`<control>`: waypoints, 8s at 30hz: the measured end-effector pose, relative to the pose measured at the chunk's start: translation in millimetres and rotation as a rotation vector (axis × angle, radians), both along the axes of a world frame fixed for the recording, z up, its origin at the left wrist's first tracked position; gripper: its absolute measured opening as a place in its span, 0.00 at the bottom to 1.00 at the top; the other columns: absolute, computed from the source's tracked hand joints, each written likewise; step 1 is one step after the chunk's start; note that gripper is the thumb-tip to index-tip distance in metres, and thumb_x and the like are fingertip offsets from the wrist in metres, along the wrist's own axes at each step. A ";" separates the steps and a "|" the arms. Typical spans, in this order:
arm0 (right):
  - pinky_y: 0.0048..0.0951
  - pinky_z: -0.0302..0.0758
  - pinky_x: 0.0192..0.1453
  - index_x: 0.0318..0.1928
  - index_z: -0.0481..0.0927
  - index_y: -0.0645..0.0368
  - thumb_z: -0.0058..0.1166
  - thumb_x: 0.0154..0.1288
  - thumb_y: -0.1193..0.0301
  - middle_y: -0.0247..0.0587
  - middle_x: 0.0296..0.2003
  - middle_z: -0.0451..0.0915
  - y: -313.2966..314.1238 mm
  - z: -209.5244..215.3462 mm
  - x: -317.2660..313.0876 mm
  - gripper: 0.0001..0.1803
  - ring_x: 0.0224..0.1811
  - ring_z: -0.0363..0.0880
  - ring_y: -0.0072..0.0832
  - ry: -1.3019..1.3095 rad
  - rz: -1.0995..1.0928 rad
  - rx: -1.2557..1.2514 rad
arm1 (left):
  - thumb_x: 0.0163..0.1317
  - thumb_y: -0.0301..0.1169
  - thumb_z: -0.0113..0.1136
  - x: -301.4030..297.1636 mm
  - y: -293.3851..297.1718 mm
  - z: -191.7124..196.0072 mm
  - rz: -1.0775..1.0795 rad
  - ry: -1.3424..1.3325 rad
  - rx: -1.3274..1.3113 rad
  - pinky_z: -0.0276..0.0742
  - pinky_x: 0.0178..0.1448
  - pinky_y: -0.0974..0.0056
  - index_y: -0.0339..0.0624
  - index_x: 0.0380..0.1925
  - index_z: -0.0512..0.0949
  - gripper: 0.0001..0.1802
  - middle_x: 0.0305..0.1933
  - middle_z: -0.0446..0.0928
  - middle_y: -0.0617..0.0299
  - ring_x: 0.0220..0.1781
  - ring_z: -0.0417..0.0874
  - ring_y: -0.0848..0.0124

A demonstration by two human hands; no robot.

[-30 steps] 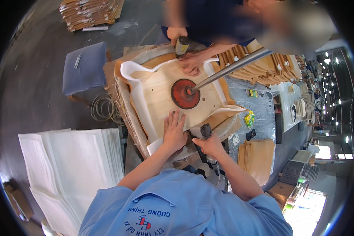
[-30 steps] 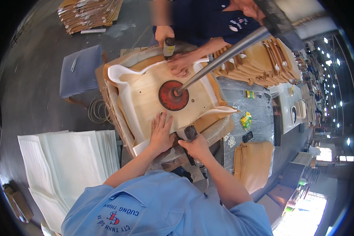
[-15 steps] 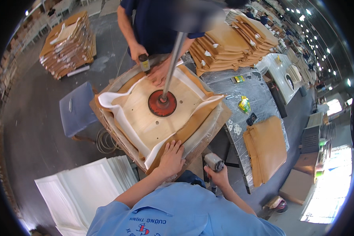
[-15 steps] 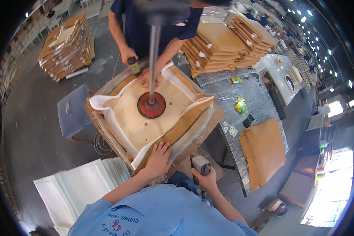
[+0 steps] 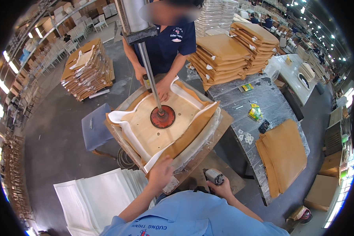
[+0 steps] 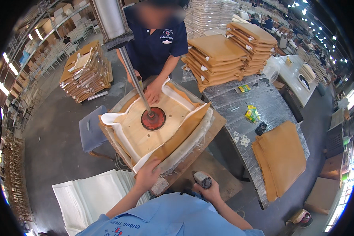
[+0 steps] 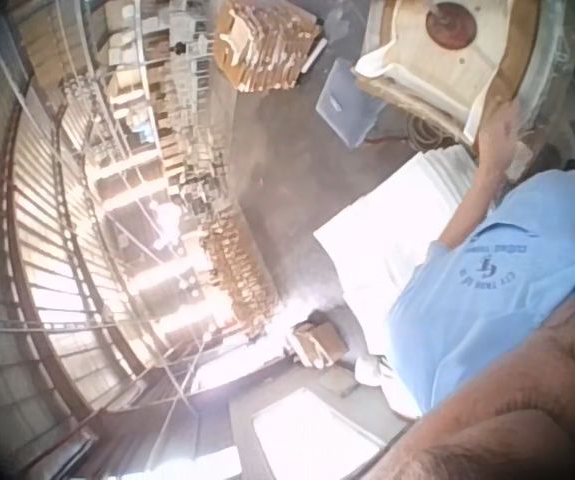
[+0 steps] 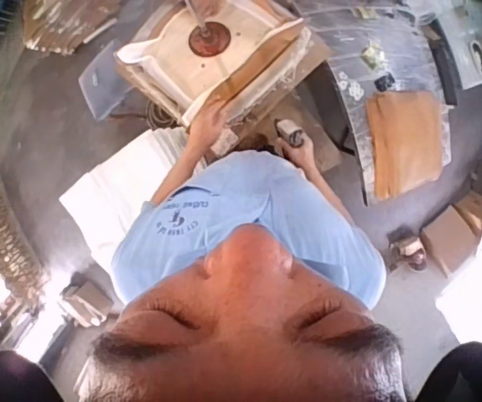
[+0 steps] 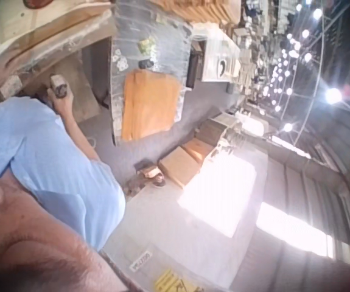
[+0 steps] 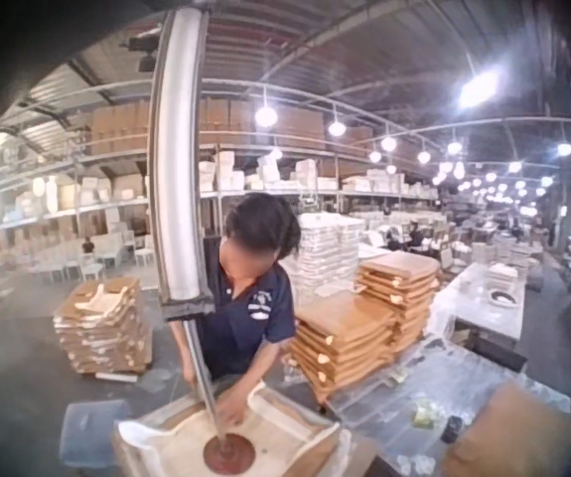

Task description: The person assembles chair cushions by layering fabric and foam on a wooden frame, then uses a pneumatic staple gun to secure the fabric edges. The process is repeated for multiple cushions with a coworker assisting by applying adhesive and handing materials.

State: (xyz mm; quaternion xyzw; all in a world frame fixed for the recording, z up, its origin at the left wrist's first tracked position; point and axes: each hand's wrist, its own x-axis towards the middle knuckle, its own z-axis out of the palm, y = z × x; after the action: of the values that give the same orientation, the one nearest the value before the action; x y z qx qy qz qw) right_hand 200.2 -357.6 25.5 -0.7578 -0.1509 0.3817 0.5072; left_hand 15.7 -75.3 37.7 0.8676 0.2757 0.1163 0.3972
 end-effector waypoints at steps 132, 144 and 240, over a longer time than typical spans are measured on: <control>0.27 0.78 0.28 0.47 0.88 0.62 0.77 0.70 0.65 0.30 0.26 0.84 128.7 35.1 98.8 0.15 0.24 0.82 0.18 -0.042 0.007 -0.167 | 0.69 0.41 0.69 184.1 39.5 -70.4 -0.244 0.057 0.271 0.73 0.61 0.47 0.48 0.40 0.89 0.11 0.47 0.83 0.57 0.57 0.82 0.56; 0.29 0.76 0.24 0.49 0.87 0.62 0.75 0.72 0.65 0.31 0.32 0.85 191.4 41.6 144.2 0.15 0.21 0.81 0.22 0.062 0.184 -0.313 | 0.65 0.36 0.70 191.8 47.6 -83.3 -0.005 -0.094 0.205 0.68 0.61 0.48 0.49 0.33 0.87 0.06 0.42 0.81 0.60 0.55 0.79 0.57; 0.29 0.76 0.28 0.48 0.87 0.62 0.76 0.71 0.64 0.33 0.25 0.84 201.0 37.0 10.9 0.16 0.22 0.81 0.21 0.098 -0.042 -0.157 | 0.64 0.40 0.73 99.8 121.8 -55.3 -0.220 0.114 0.075 0.75 0.61 0.45 0.49 0.39 0.89 0.09 0.43 0.82 0.56 0.57 0.81 0.53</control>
State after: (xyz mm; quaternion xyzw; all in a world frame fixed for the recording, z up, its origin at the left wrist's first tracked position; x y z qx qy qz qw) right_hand 211.1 -156.6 62.5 -0.7785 -0.0796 0.4184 0.4611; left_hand 115.5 46.5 -17.6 0.9120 0.1963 0.0329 0.3587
